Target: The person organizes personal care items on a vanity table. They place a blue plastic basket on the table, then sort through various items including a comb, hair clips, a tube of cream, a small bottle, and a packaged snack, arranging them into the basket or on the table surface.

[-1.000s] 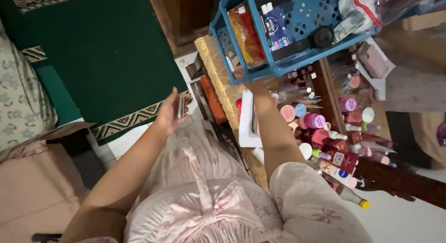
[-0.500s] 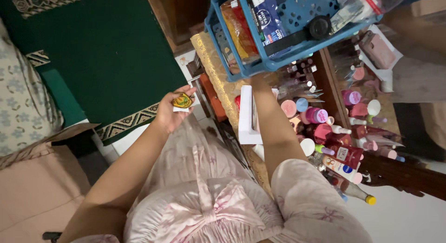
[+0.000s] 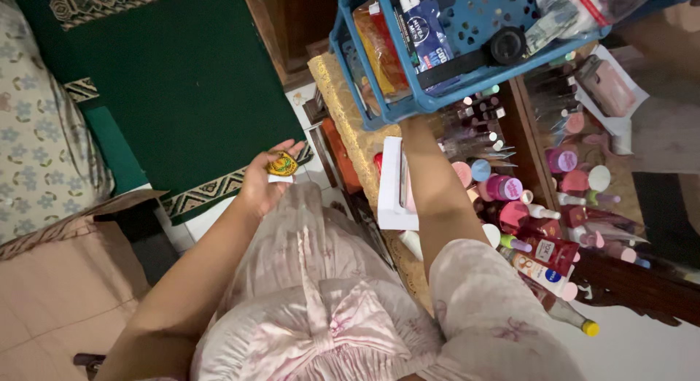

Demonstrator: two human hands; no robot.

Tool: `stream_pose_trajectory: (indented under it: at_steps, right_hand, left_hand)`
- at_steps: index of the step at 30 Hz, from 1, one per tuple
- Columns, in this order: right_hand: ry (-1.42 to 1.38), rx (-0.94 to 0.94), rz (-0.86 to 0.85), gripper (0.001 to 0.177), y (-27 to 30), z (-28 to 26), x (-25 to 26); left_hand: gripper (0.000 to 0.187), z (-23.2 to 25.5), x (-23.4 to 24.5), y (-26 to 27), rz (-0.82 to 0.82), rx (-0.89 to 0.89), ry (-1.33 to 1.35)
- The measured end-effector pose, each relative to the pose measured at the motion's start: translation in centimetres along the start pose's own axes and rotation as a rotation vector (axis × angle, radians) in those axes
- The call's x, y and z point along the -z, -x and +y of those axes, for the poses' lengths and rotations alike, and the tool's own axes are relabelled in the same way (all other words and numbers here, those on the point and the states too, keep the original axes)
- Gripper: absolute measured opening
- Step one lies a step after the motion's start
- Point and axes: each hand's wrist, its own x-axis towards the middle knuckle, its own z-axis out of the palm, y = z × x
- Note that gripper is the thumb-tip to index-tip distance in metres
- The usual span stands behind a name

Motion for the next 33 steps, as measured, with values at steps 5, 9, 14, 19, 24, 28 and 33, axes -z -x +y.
stream_pose_trajectory:
  at_steps: [5,9,14,19,24,28,33]
  right_hand:
    - [0.018,0.025,-0.042,0.039,-1.0,0.1,-0.7]
    - [-0.002,0.009,-0.066,0.041,-1.7,1.0,-0.8]
    - [-0.121,-0.058,-0.123,0.043,-1.8,2.2,-0.6]
    - [-0.721,-0.485,-0.079,0.045,2.6,2.6,1.9]
    - [-1.830,-0.648,0.012,0.047,11.0,-0.8,6.4]
    - [-2.237,-0.558,-0.075,0.049,16.1,-5.9,9.6]
    - [-2.275,-0.426,-0.058,0.053,20.1,-11.3,12.7]
  left_hand:
    - [0.050,-0.3,-0.5,0.5,0.072,-0.019,-0.061]
    - [0.050,-0.2,-1.0,1.2,0.138,0.003,-0.182]
    - [0.049,-0.9,-1.1,1.3,0.191,0.015,-0.187]
    - [0.047,-1.9,-0.1,1.0,0.156,-0.030,-0.177]
    - [0.048,-2.5,0.5,0.2,0.129,0.018,-0.207]
    - [0.050,-2.9,-0.4,-1.1,0.070,0.101,-0.262]
    - [0.050,-3.7,-2.9,-2.3,-0.077,0.176,-0.347]
